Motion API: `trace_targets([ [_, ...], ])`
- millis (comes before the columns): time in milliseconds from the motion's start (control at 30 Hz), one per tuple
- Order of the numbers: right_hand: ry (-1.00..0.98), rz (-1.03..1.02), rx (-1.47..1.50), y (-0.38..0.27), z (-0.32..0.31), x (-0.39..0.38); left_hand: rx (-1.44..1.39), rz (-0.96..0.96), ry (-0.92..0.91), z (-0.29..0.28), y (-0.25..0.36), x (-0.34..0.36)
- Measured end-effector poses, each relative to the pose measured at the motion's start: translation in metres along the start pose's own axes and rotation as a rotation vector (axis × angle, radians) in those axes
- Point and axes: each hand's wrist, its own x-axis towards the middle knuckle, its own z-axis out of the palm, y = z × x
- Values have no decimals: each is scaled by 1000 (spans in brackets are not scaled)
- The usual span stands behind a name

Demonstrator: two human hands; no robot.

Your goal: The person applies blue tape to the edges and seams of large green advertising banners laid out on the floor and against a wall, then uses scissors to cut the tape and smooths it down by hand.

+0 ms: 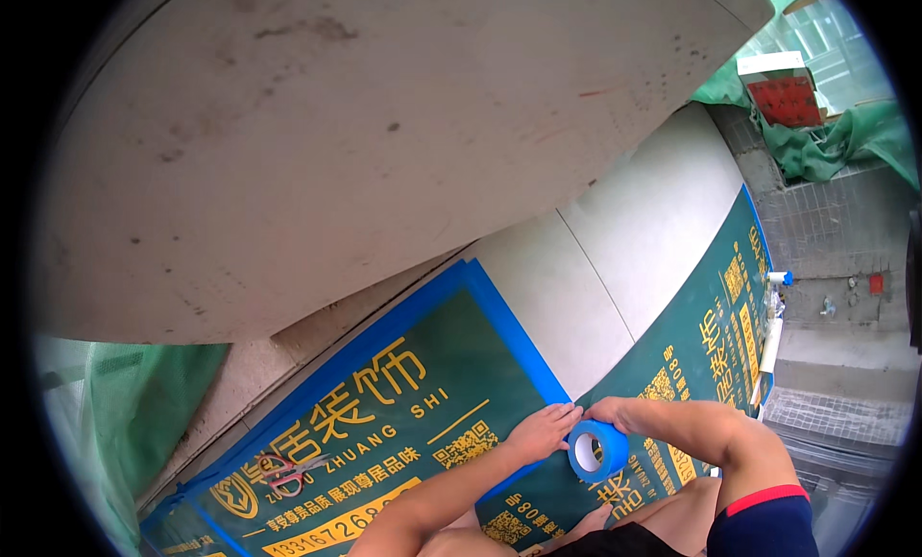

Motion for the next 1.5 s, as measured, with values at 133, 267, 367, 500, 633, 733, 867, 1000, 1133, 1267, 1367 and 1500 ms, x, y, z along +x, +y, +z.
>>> trace_targets([
  [133, -123, 136, 89, 20, -5, 21, 10, 15, -97, -1, -2, 0],
  [267, -479, 319, 230, 149, 22, 52, 49, 26, -126, -4, 0, 1],
  [367, -379, 155, 156, 130, 31, 39, 64, 8, -136, -2, 3, -4],
  [500, -451, -39, 35, 68, -12, -24, -223, 64, -2, -3, -4, -5],
  [633, -286, -354, -289, 53, -41, -86, 82, -469, 365, -79, -76, -10],
  [733, -84, -710, -629, 64, -50, -95, 309, -734, 432, -132, -135, -2],
  [867, 207, -927, -725, 92, -32, -120, 327, -836, 391, -146, -127, 7],
  [1000, 200, -1041, -644, 145, -15, -136, -369, -596, 424, -133, 5, 29],
  [1133, -137, -1448, -342, 166, -1, -119, -895, -214, -185, -129, 89, 5],
  [1267, -167, -1499, -53, 224, -20, -89, -684, -515, -306, -96, 113, 1],
  [1367, 652, -1271, 281, 327, -44, -19, -538, -584, -286, -104, 69, -29],
  [1500, 1264, -694, 958, 525, -12, 61, -219, -898, -130, -140, -39, -95],
])
